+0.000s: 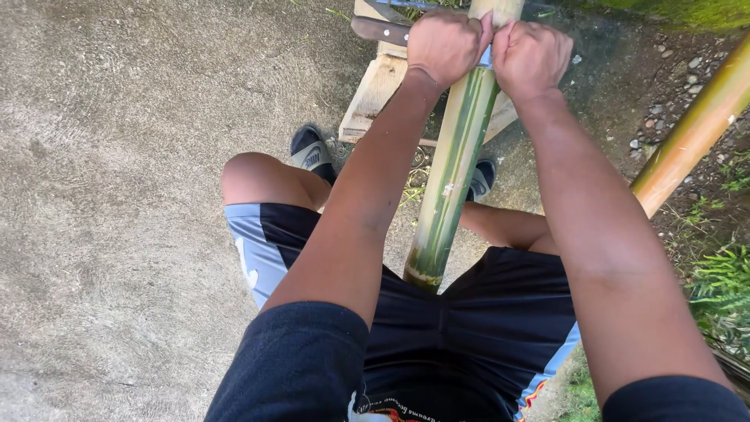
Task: Scraping the outer green layer off a bamboo pole using a knife to prepare it for use.
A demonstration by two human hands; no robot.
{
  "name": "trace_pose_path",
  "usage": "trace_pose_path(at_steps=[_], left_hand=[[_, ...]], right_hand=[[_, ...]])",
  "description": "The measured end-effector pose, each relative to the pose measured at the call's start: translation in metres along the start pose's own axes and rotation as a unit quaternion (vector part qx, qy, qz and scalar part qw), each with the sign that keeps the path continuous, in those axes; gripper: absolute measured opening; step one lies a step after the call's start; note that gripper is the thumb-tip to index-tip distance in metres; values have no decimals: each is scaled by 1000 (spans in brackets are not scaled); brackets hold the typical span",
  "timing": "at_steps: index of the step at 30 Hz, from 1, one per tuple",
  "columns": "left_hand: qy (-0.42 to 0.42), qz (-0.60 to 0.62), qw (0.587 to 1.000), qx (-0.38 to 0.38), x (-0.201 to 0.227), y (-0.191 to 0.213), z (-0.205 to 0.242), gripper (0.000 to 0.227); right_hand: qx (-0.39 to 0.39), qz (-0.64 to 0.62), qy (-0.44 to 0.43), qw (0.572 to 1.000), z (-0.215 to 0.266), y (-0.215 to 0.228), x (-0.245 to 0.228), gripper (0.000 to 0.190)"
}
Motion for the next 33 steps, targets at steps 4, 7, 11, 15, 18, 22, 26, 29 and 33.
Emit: trace_pose_path(at_steps=[4,7,11,15,18,22,26,29,33], left_hand=[[-4,9,1000,4,3,3,7,45],[-2,7,1000,-2,6,7,8,44],[2,9,1000,-4,6,9,11,44],[2,14,1000,-4,9,12,18,44],[-1,14,1000,6,11,15,22,43],[4,14,1000,-1,12,19,23,43],[2,11,1000,-5,13,17,26,43],[2,15,1000,-6,12,17,25,43],[5,15,1000,-10,14,17,27,44]], right_hand=[[7,-12,5,1000,3,5,-6,30],[-5,-28,-6,1000,7,5,-8,38],[8,14,-8,1000,8,2,-10,35],[-13,-6,-13,1000,16,3,-12,40],[-29,-17,-30,999,16,6,-15,38],[-17,-7,-34,999,21,3,-17,36],[-1,-13,-14,1000,23,7,-19,37],[-7,-26,-23,999,21,11,-21,35],[-6,-8,-19,1000,23,9,-22,34]])
Point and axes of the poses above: each hand's wrist, its own z-axis away from the middle knuckle, its own y-axis out of the back of the hand, x = y × z, the point moved 4 cm from there along -z, towards the middle knuckle, and after that the axes turned 11 degrees about -x, right-handed, at the moved point
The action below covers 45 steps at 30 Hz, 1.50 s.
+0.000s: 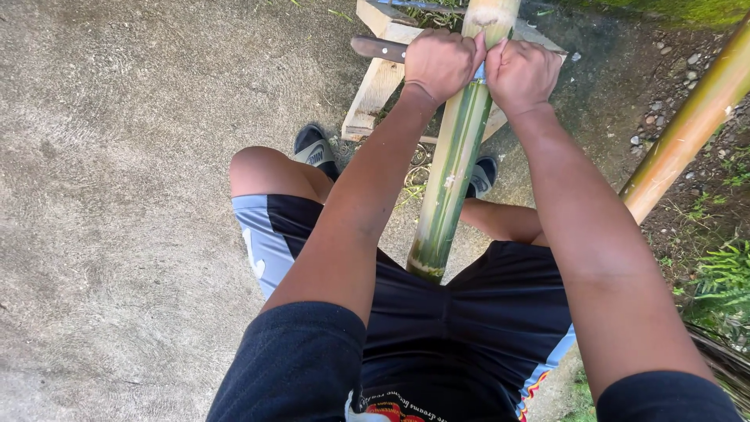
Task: Scraping the outer green layer off a bamboo pole using a knife to prepare it for use.
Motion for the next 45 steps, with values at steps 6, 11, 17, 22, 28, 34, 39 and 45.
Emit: trace_pose_path(at_steps=[6,11,17,22,28,34,39,45], left_hand=[[-5,-7,1000,5,0,2,0,44],[-4,-6,1000,-2,1,3,0,45],[2,-12,1000,-15,3,5,2,45],[-10,-12,1000,-6,10,12,15,44],[-17,-5,1000,-16,19,22,34,43],[-9,11,999,-41,26,31,49,44],[-21,9,999,-46,33,38,64,43],[-19,14,999,-49,46,53,89,44]], right_hand=[[12,-11,9,1000,0,1,-1,38],[-35,-24,-16,999,0,-4,2,41],[-23,-31,-9,999,5,2,-5,44],[-17,-14,-13,1000,15,6,-13,38],[-1,-37,-21,999,35,17,-30,39],[16,-38,-24,999,51,24,-44,37],[-17,-32,-48,998,67,26,-52,34],[-4,-41,-55,998,89,41,-75,34]])
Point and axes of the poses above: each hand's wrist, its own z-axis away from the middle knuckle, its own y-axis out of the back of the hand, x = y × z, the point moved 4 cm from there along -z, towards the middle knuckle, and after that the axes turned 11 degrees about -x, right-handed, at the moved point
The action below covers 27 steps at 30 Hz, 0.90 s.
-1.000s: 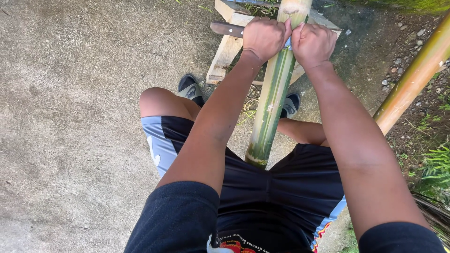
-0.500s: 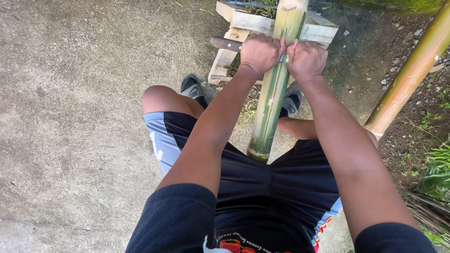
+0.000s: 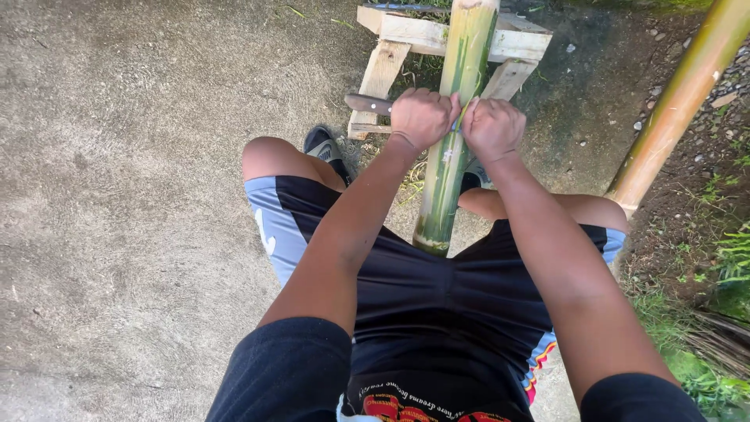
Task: Scraping the outer green layer off a bamboo pole using a knife to prepare it for use.
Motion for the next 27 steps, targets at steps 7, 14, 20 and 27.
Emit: trace_pose_path(at_steps=[7,14,20,27], left_hand=[[-13,-5,1000,-9,18,17,32,43],[-8,5,1000,-29,32,18,76,40],[4,14,998,-58,50,29,110,44],[13,18,990,-137,68,30,160,47]], right_hand=[[33,17,0,999,33,10,-22,33],[35,9,8,999,69,19,-48,33],[35,9,13,999,106,26,-68,34],[-58,-20,-39,997,155,24,-91,35]])
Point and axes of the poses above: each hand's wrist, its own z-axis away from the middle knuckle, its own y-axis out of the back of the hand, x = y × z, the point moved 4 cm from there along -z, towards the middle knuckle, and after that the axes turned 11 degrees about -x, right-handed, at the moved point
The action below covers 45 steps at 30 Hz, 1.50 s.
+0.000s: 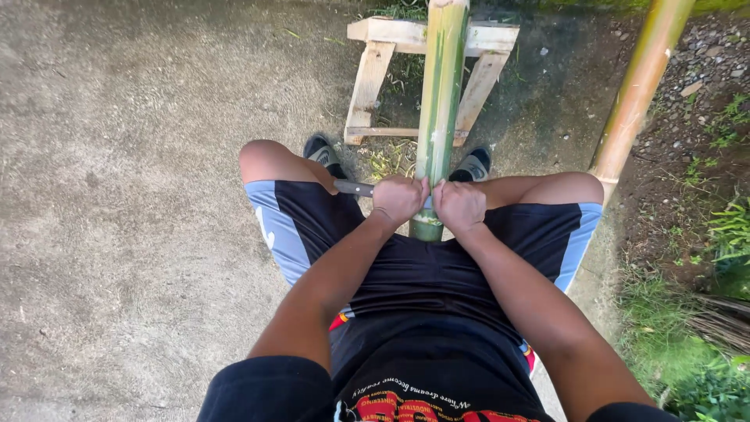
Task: Scraping the outer green layer off a bamboo pole using a knife to prepare it for use.
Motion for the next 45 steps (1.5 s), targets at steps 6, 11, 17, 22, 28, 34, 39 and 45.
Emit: trace_pose_path(at_steps=[6,11,17,22,28,34,39,45], left_hand=[[14,-5,973,-230,-15,24,-20,32],[75,-112,884,-448,-86,81,-51,22],[94,-202,911,-346,-172,141,-99,26],[29,-216,971,-100,-155,134,-167,38],[55,-83,995,5,-115,54,-267,56],[40,-46,992,107,-117,14,-290,51],[14,-29,990,137,-122,3,-284,46],[-3,-37,988,149,-117,4,-269,43]], right_hand=[[-109,-107,-65,986,-19,35,-4,38],[-43,-163,-62,984,-61,61,37,30],[35,-213,-106,971,-128,77,101,17],[69,-198,-14,978,-208,97,86,19],[-44,-69,63,995,-279,39,98,39],[-58,-41,22,997,-294,-2,139,46],[7,19,34,999,-289,-14,143,41],[12,31,63,997,-276,-16,137,41]])
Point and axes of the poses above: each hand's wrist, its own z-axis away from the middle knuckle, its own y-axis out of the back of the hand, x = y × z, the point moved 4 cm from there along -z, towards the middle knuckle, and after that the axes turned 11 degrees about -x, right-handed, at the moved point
